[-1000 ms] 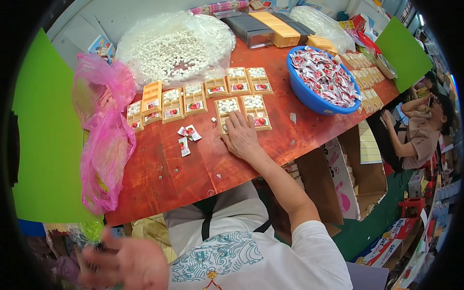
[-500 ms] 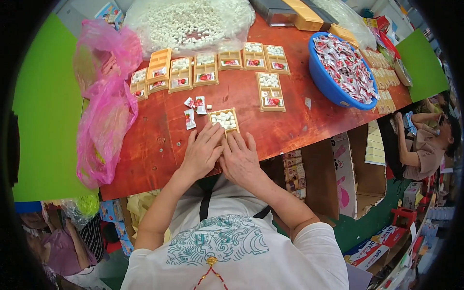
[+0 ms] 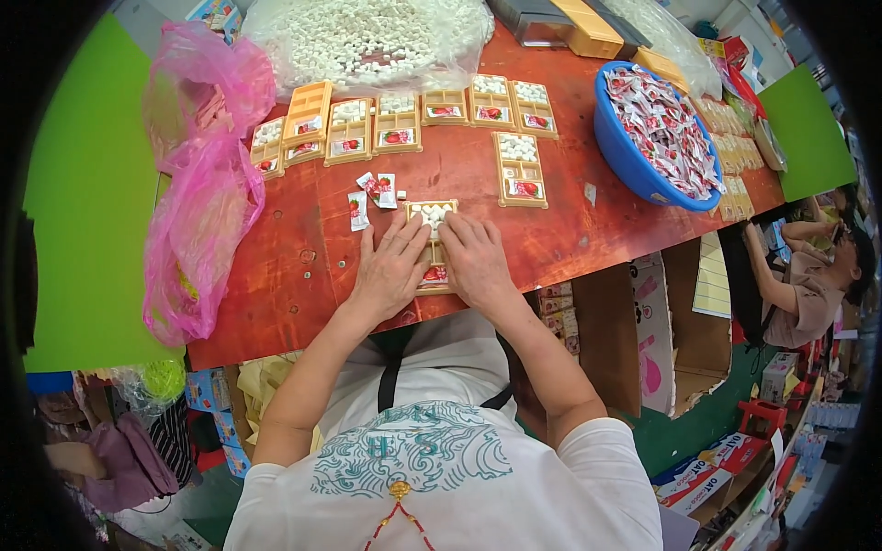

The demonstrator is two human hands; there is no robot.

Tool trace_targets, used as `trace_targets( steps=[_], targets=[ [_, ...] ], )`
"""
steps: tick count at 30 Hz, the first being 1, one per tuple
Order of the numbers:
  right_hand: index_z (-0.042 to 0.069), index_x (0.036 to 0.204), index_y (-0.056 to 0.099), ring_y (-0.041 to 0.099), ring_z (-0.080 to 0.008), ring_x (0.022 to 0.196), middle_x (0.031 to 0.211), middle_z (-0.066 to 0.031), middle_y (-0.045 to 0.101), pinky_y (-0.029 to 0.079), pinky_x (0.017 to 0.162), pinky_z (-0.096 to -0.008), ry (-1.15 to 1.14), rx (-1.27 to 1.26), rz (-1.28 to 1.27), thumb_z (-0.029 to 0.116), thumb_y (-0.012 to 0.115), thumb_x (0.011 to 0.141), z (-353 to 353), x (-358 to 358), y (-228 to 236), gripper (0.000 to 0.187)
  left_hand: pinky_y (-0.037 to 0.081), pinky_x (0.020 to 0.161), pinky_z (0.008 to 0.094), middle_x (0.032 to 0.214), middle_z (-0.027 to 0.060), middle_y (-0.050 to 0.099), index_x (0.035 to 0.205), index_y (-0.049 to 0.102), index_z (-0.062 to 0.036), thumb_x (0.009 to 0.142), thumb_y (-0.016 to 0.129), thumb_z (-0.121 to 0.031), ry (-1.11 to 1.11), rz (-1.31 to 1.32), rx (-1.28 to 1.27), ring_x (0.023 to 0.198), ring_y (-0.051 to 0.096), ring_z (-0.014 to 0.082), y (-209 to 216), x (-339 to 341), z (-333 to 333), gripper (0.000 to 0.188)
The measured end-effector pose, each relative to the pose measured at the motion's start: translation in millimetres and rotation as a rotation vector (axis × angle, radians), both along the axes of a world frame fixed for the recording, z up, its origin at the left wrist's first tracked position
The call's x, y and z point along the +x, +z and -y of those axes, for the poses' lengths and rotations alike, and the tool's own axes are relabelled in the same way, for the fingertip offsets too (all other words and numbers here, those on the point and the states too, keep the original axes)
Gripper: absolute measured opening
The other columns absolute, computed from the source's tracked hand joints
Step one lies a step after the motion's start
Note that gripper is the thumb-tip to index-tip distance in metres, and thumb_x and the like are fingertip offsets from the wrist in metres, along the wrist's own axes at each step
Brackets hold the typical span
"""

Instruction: Placing small items into plastic trays and sealing them with adhesive yellow paper strips.

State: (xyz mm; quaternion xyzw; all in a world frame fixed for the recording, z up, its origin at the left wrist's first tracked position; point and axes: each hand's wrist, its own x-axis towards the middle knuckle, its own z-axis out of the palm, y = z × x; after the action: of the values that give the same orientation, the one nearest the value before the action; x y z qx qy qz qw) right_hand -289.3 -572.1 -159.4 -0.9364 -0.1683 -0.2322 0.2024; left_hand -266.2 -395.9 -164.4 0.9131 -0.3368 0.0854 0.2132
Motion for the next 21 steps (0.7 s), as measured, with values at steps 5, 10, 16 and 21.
trace_targets(
  steps=[5, 10, 16, 21],
  targets=[
    [0.002, 0.110, 0.059, 0.053, -0.0300, 0.109, 0.120, -0.0149, 0.054, 0.039, 0.093, -0.0413, 0.018, 0.006, -0.069, 0.004, 0.061, 0.081, 1.1, 5.1, 4.9, 0.029, 0.025, 0.102, 0.0595, 0.141, 0.0144, 0.042, 0.132, 0.048, -0.0029, 0.089, 0.055, -0.021, -0.007, 0.001, -0.067, 0.136, 0.032, 0.0295, -1.7, 3.7, -2.7, 0.047],
    [0.004, 0.103, 0.062, 0.054, -0.0314, 0.100, 0.107, -0.0146, 0.055, 0.042, 0.085, -0.0418, 0.005, 0.087, -0.056, 0.002, 0.063, 0.078, 4.6, 16.1, 2.9, 0.025, 0.024, 0.103, 0.0600, 0.141, 0.0149, 0.041, 0.132, 0.047, -0.0025, 0.088, 0.055, -0.022, -0.032, 0.018, -0.080, 0.136, 0.032, 0.0306, 3.5, 7.2, 2.5, 0.049],
    [0.003, 0.106, 0.061, 0.054, -0.0325, 0.097, 0.105, -0.0149, 0.056, 0.042, 0.083, -0.0403, 0.028, 0.094, -0.065, 0.003, 0.061, 0.080, -1.3, 18.7, 3.6, 0.026, 0.020, 0.107, 0.0581, 0.142, 0.0154, 0.039, 0.132, 0.046, 0.0005, 0.087, 0.055, -0.022, -0.013, -0.024, -0.043, 0.138, 0.028, 0.0309, 4.0, 5.8, 2.5, 0.051],
    [0.001, 0.114, 0.059, 0.058, -0.0288, 0.093, 0.107, -0.0149, 0.056, 0.047, 0.080, -0.0342, -0.037, 0.518, -0.117, 0.002, 0.058, 0.087, 2.4, 19.4, 11.1, 0.027, 0.021, 0.107, 0.0598, 0.146, 0.0153, 0.035, 0.137, 0.043, -0.0033, 0.085, 0.059, -0.032, -0.057, 0.015, -0.014, 0.137, 0.028, 0.0334, 10.5, 11.2, 11.5, 0.061]
  ],
)
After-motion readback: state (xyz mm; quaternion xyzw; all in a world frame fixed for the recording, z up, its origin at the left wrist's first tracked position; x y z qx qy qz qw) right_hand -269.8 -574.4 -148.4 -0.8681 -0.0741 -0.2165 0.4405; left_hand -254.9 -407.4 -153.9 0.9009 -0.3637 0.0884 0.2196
